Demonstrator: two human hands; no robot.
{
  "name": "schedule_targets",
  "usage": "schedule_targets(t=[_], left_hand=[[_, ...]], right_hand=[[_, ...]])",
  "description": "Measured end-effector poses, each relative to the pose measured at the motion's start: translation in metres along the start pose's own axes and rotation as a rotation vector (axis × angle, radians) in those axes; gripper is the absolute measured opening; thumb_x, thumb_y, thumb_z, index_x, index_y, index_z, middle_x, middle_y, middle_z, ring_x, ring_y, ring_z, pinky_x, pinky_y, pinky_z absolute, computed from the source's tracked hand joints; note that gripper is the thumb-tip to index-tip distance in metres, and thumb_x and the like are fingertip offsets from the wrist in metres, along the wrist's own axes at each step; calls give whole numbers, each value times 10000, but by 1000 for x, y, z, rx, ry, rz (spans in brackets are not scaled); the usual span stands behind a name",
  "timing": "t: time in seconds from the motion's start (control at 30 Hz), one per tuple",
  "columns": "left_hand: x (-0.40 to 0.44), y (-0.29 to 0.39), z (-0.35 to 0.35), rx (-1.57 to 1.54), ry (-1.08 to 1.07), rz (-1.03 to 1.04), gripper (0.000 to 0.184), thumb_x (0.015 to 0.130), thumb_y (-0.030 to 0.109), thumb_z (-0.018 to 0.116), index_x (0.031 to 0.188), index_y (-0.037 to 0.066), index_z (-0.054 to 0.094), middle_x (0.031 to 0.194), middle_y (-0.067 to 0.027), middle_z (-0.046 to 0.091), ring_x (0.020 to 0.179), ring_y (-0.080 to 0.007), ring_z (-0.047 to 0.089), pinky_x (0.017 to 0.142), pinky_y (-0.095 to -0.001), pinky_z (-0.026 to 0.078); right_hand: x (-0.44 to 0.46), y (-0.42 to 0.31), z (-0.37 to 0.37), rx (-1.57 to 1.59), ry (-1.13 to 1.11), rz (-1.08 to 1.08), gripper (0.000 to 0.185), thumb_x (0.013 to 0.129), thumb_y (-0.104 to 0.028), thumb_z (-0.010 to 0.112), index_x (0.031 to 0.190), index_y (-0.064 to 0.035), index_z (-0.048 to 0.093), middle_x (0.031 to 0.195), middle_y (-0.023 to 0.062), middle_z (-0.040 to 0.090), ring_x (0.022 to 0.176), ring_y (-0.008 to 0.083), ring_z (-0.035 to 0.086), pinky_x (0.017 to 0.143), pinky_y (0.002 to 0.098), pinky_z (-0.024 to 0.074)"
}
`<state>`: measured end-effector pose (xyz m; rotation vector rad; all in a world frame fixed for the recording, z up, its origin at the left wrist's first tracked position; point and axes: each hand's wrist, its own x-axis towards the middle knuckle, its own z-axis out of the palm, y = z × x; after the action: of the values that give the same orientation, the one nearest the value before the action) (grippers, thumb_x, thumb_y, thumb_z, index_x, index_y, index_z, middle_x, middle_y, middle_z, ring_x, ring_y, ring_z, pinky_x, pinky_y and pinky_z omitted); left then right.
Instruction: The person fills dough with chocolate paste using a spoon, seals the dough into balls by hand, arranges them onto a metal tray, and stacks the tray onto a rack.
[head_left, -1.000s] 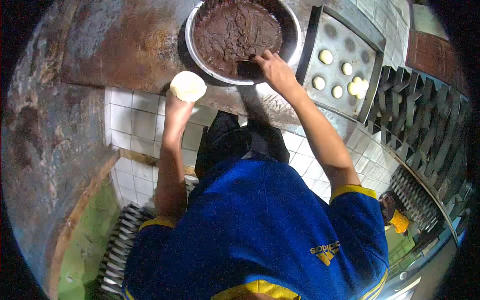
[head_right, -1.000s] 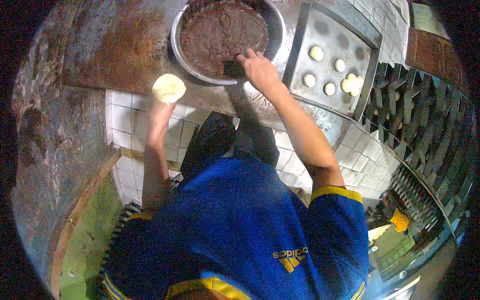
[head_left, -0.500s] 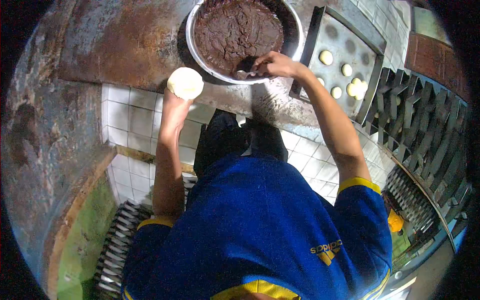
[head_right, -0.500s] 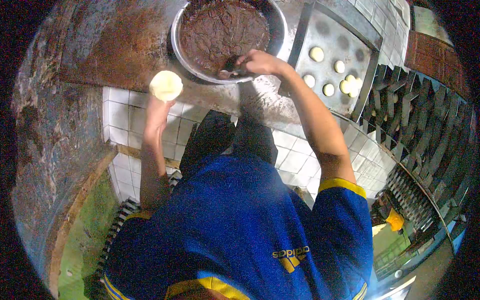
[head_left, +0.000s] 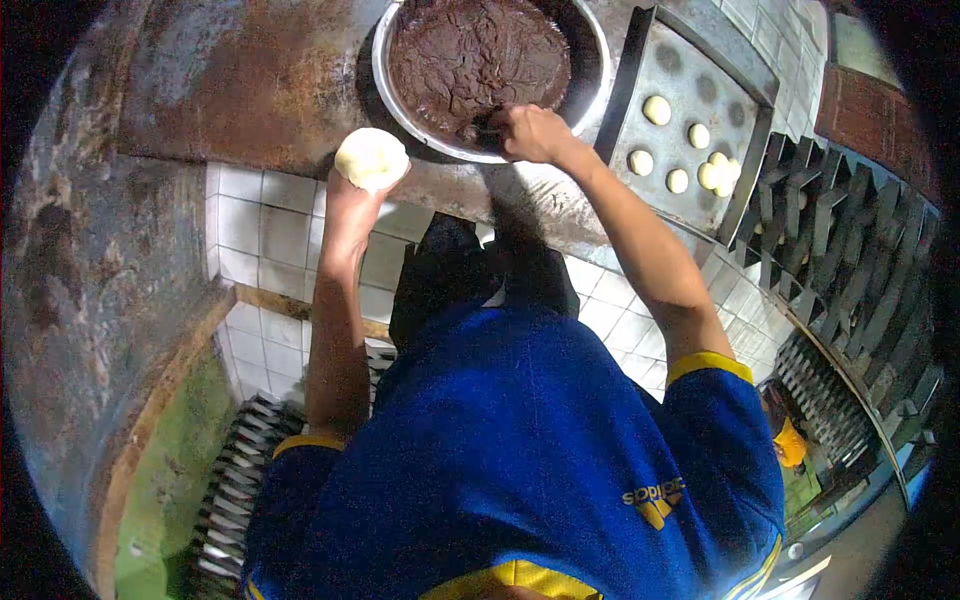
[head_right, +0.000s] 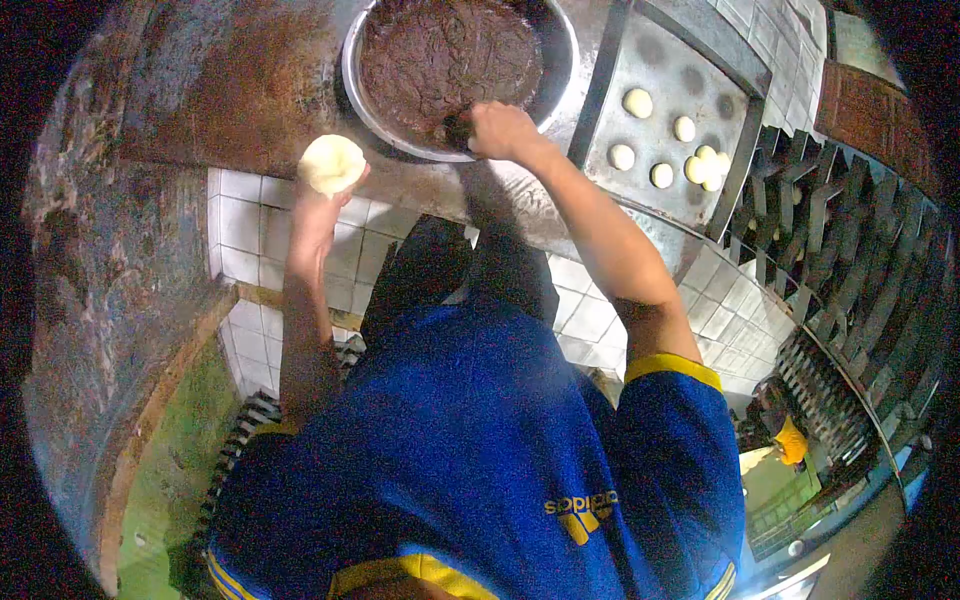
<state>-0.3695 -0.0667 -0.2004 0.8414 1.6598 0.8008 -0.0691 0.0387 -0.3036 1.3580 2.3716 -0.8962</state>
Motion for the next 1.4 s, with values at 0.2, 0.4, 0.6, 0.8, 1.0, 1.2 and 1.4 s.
schedule_targets(t=[0.2,0.4,0.6,0.8,1.0,1.2,1.4], left_hand=[[6,0,3,176,-46,150,326,858,161,891,1107,0,756,1022,-69,800,936,-150,744,850,-329,575],[0,20,20,182,-59,332,311,813,118,871,1079,-9,771,1014,-131,808,925,-199,773,853,-354,590],[-1,34,27,263,16,503,363,756,182,892,1038,-10,768,976,-170,796,902,-301,775,845,-411,592],[24,-11,46,-14,-9,389,350,830,194,830,1113,7,744,937,-119,777,916,-265,753,847,-390,575],[28,-9,50,244,-165,362,317,904,76,775,1210,26,708,1148,-56,755,1041,-177,706,906,-340,570],[-7,51,66,239,-483,457,319,839,129,832,1113,0,732,1029,-92,782,963,-163,714,877,-362,572],[-23,86,83,302,-689,484,342,818,180,835,1091,6,725,988,-103,783,891,-166,717,813,-372,569]], right_hand=[[-41,-17,-53,806,-159,-102,345,968,-229,645,1228,-18,730,1146,179,762,1060,281,723,967,410,559],[-111,-112,-112,710,346,-289,297,1002,-54,625,1282,-65,722,1091,148,679,1070,295,668,980,387,525],[-129,-150,-79,451,659,-242,521,849,25,702,1344,-136,708,1104,154,628,1020,365,642,925,452,540],[-156,-148,-24,441,805,-123,656,798,156,601,1392,-111,676,1154,167,614,1074,350,634,922,421,529],[-193,-30,150,621,552,520,303,965,-122,658,1235,16,656,1211,260,679,1113,455,659,987,498,526],[-192,-63,-7,559,579,139,723,846,-367,857,1439,-57,583,1381,248,584,1298,427,584,1100,469,488],[-190,-119,-115,349,581,-200,957,695,-370,961,1508,-90,540,1438,202,555,1292,379,588,1092,486,493]])
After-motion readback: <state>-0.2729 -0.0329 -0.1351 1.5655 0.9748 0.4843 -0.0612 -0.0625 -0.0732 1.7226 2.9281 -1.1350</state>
